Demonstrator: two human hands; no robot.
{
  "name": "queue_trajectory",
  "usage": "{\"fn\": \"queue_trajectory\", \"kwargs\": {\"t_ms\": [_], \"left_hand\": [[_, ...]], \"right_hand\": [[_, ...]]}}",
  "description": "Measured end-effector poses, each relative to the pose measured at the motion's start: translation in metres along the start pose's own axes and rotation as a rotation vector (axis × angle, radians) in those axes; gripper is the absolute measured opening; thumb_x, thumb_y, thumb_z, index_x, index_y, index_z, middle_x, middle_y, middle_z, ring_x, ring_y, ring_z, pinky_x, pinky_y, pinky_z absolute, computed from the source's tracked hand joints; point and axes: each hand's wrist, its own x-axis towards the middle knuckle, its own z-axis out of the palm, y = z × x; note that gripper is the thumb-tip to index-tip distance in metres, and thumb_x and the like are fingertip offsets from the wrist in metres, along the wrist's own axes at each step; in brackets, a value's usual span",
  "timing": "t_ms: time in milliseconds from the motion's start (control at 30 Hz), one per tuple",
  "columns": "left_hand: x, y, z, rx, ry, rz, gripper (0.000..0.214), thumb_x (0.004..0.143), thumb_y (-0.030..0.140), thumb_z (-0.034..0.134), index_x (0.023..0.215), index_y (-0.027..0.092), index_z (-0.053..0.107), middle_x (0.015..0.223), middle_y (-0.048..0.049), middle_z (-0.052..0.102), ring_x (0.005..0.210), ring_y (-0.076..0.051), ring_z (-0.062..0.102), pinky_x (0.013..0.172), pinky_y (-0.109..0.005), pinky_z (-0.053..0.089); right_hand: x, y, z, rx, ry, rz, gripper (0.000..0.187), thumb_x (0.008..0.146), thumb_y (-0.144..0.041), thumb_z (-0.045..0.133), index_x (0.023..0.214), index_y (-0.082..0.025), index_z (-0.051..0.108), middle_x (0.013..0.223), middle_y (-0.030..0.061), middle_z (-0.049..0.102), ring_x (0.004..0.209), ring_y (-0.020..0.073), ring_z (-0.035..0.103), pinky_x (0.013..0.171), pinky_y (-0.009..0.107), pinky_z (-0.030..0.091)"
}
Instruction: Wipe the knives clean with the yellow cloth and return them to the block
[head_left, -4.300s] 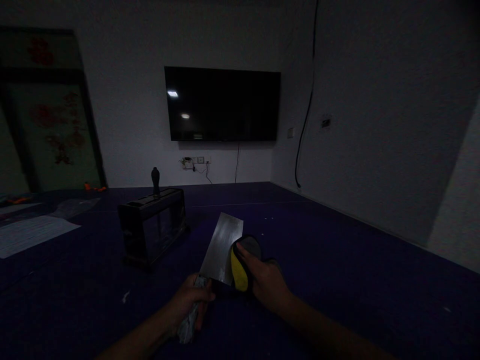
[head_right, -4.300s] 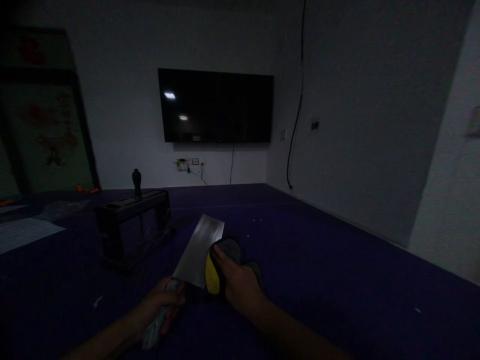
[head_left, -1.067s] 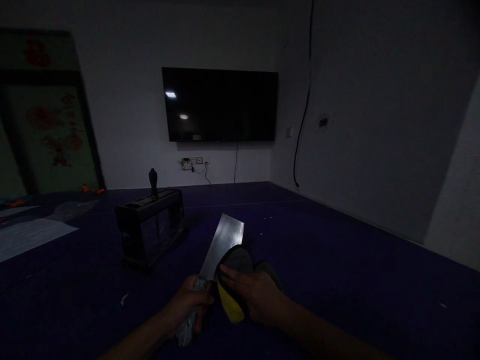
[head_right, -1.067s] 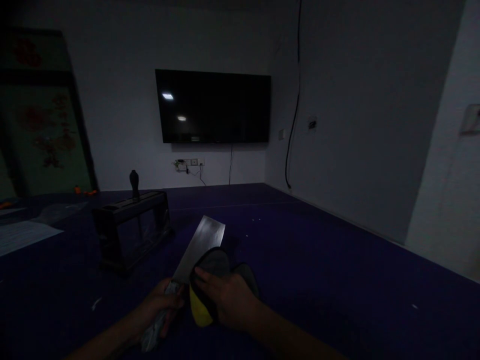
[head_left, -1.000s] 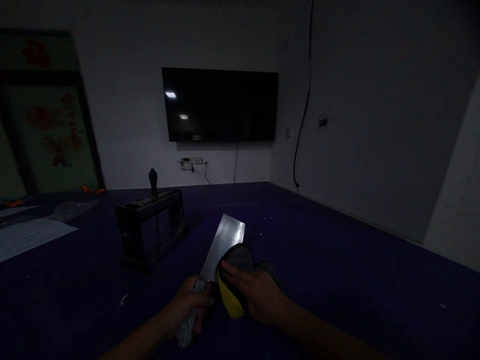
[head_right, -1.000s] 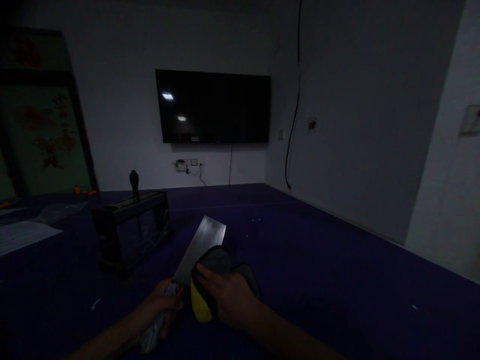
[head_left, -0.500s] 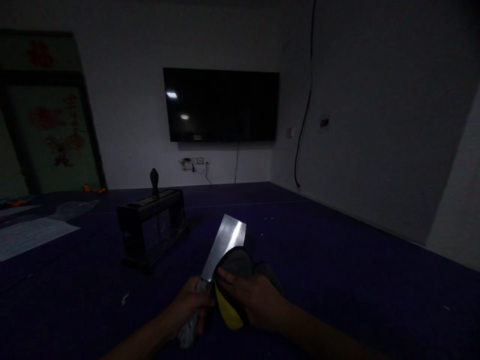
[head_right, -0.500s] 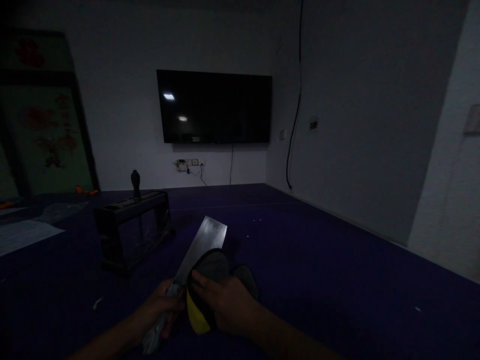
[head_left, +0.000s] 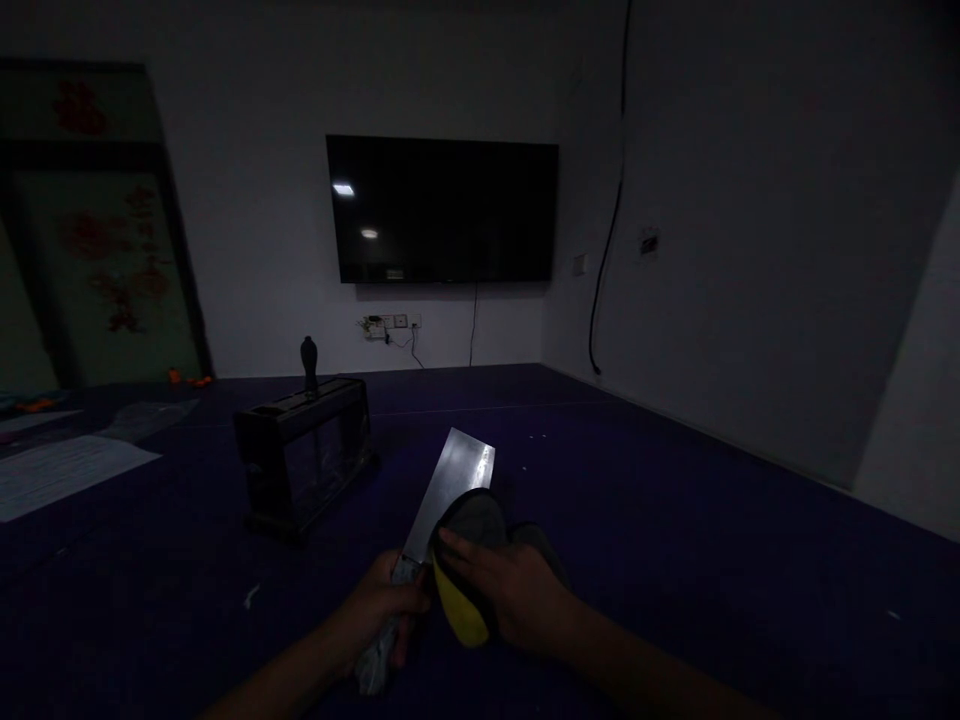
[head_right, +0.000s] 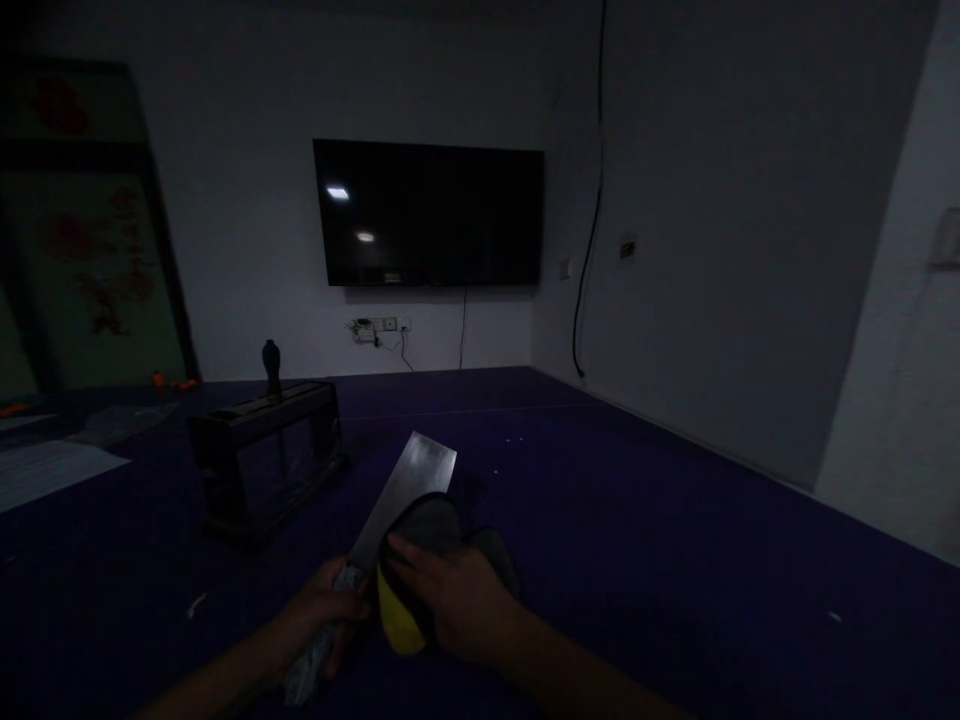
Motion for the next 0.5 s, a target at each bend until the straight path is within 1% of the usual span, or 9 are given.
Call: {"fn": "queue_trajectory", "kwargs": {"t_ms": [133, 200, 333, 400, 500], "left_hand": [[0.0005, -0.0007, -0.0008, 0.020, -0.010, -0.021, 0.024, 0.049, 0.027, 0.063, 0.061, 0.020, 0.043, 0.031, 0.0054, 0.046, 0.021, -0.009, 0.037, 0.024, -0.015, 0.024], [0.0016, -0.0011, -0.0012, 0.027, -0.002, -0.026, 0.024, 0.048, 0.027, 0.063, 0.060, 0.020, 0.043, 0.031, 0.0058, 0.046, 0.020, -0.009, 0.036, 0.024, -0.016, 0.025], [0.0032, -0.0020, -0.0023, 0.036, -0.026, -0.050, 0.025, 0.047, 0.027, 0.065, 0.060, 0.020, 0.044, 0.032, 0.0058, 0.046, 0.021, -0.009, 0.036, 0.024, -0.017, 0.028], [0.0033, -0.0027, -0.0029, 0.039, -0.025, -0.053, 0.025, 0.048, 0.027, 0.065, 0.060, 0.020, 0.045, 0.033, 0.0061, 0.046, 0.021, -0.009, 0.035, 0.024, -0.018, 0.030], [0.0033, -0.0040, -0.0031, 0.036, -0.011, -0.033, 0.024, 0.049, 0.027, 0.064, 0.062, 0.020, 0.045, 0.033, 0.0065, 0.046, 0.022, -0.008, 0.035, 0.025, -0.017, 0.029]], "right_hand": [[-0.0003, 0.0041, 0.0001, 0.006, 0.024, 0.087, 0.081, 0.066, -0.005, 0.045, 0.142, -0.024, 0.030, 0.152, 0.0027, 0.016, 0.110, 0.0223, 0.058, 0.086, 0.034, 0.049], [-0.0006, 0.0053, -0.0008, 0.004, 0.036, 0.110, 0.083, 0.064, -0.004, 0.044, 0.143, -0.023, 0.029, 0.152, 0.0024, 0.015, 0.109, 0.0223, 0.058, 0.086, 0.034, 0.050], [-0.0006, 0.0054, -0.0049, 0.010, 0.066, 0.181, 0.086, 0.060, -0.001, 0.043, 0.142, -0.024, 0.030, 0.152, 0.0014, 0.015, 0.110, 0.0195, 0.058, 0.091, 0.031, 0.047], [-0.0002, 0.0052, -0.0065, 0.004, 0.068, 0.222, 0.087, 0.059, 0.000, 0.043, 0.142, -0.023, 0.031, 0.152, 0.0016, 0.015, 0.109, 0.0201, 0.058, 0.090, 0.032, 0.048], [0.0001, 0.0060, -0.0060, 0.003, 0.073, 0.235, 0.088, 0.059, 0.001, 0.042, 0.143, -0.023, 0.029, 0.152, 0.0019, 0.013, 0.107, 0.0225, 0.060, 0.086, 0.036, 0.051]]}}
